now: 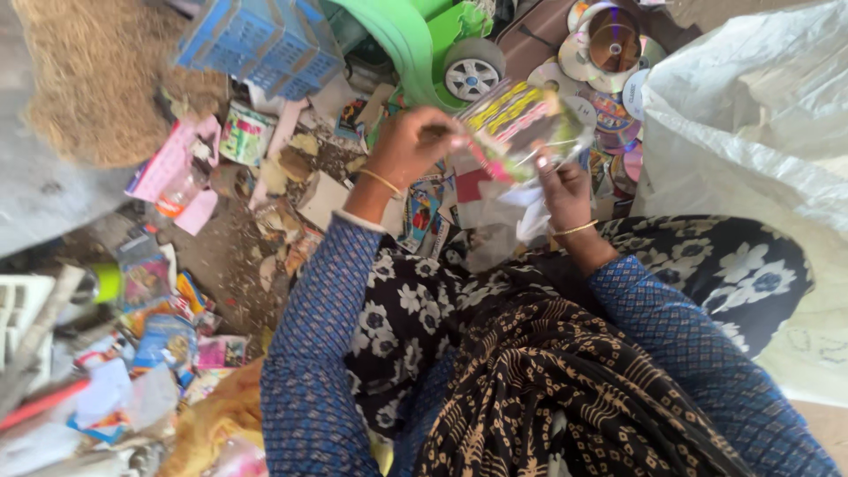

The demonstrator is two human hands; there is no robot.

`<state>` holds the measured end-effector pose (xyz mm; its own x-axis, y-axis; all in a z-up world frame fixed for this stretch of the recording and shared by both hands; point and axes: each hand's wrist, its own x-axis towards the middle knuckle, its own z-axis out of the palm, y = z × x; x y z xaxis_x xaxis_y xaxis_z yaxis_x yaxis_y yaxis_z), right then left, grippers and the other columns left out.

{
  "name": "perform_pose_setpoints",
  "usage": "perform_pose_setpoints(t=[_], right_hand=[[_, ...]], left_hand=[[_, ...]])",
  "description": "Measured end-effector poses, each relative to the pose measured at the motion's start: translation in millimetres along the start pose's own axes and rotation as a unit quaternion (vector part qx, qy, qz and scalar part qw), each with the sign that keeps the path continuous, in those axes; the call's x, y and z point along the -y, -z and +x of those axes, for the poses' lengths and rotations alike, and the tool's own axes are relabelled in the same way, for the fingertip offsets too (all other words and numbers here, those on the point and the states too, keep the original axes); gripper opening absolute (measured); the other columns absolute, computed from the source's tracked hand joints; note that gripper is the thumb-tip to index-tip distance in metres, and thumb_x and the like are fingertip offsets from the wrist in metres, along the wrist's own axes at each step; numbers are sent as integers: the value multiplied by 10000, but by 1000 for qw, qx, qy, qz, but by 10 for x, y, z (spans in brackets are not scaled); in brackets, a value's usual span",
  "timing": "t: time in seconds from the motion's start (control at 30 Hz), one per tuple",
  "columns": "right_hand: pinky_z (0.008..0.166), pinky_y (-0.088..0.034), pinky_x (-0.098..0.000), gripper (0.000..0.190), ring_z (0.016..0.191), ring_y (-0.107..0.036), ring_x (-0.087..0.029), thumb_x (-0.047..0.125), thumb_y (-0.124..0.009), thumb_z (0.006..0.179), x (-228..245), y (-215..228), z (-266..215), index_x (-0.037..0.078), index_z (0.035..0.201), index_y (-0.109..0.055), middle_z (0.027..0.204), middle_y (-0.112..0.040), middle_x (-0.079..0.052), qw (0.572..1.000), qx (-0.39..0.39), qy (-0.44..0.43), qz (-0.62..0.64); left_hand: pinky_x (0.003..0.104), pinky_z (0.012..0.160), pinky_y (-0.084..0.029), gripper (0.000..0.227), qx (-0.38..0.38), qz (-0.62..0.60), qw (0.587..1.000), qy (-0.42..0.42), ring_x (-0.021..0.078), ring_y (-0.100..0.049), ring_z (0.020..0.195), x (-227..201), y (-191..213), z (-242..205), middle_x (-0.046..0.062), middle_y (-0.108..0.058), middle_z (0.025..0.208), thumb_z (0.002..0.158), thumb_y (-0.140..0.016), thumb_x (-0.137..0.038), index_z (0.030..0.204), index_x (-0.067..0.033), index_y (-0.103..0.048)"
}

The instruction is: The person sorts through various discarded materials on the floor, including CDs, DVD cases, and paper, by hand, placing items into a yellow plastic bag.

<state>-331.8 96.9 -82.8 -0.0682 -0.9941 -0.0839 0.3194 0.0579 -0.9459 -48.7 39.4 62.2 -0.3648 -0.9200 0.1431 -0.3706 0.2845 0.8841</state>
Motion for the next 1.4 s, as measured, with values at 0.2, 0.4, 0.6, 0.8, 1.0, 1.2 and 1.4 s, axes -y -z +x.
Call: perform_pose_setpoints(t=[0.2, 0.4, 0.6, 0.8, 1.0, 1.2, 1.4], right_hand=[[679, -399, -218, 271, 785, -481, -24, 285, -621, 1102, 50, -255, -189, 66, 942, -642, 848, -604, 54, 991, 84, 40, -90], [528, -466, -260, 350, 588, -591, -77, 305, -668, 990, 293, -290, -148, 48, 756, -630, 703, -670, 6, 947, 87, 41, -307], [518, -392, -341, 383, 584, -500, -118, 270, -661, 1016, 424, -520, -278, -10, 756, -640, 656, -613, -62, 938, 93, 76, -326], [555, -417, -387, 431, 561, -539, -182, 292, -662, 1009, 407, -505, -288, -22, 717, -619, 645, -593, -125, 911, 88, 112, -387], [591, -489, -366, 413, 613, -644, -263, 328, -618, 1002, 381, -325, -307, 2, 755, -674, 683, -685, -138, 933, 93, 34, -346], [632, -558, -440, 652, 719, -716, -342, 529, -741, 905, 127, -168, -64, -56, 1151, -590, 803, -693, -176, 827, 34, 36, -560], [641, -501, -536, 397, 672, -646, -440, 333, -516, 1087, 241, -269, -97, -9, 924, -636, 742, -644, -237, 861, 73, 102, -493]], left_hand=[[412, 720, -537, 340, -12, 110, 984, -142, 343, -694, 820, -176, -662, -149, 145, -710, 892, 791, -832, -293, 964, -32, -698], [428, 746, -571, 154, -102, 97, 989, 47, 319, -736, 832, 379, -507, 98, 125, -736, 886, 866, -735, -236, 909, -89, -717], [512, 726, -554, 146, -126, 279, 951, 51, 387, -702, 841, 814, -720, 195, 168, -721, 868, 795, -751, -205, 817, -68, -707], [509, 765, -566, 97, -91, 348, 927, 101, 399, -699, 876, 950, -1032, 300, 177, -715, 939, 802, -692, -142, 877, -82, -703], [477, 809, -569, 249, -61, 170, 982, -60, 373, -708, 915, 720, -974, 285, 156, -710, 987, 811, -571, -19, 1046, -60, -645], [443, 817, -570, 128, 19, 108, 983, -147, 327, -712, 884, 254, -918, 170, 135, -722, 985, 888, -653, -102, 1015, -88, -664], [445, 725, -571, 107, 4, 231, 972, -37, 305, -717, 782, 85, -910, 34, 109, -733, 918, 922, -684, -209, 960, -110, -697]])
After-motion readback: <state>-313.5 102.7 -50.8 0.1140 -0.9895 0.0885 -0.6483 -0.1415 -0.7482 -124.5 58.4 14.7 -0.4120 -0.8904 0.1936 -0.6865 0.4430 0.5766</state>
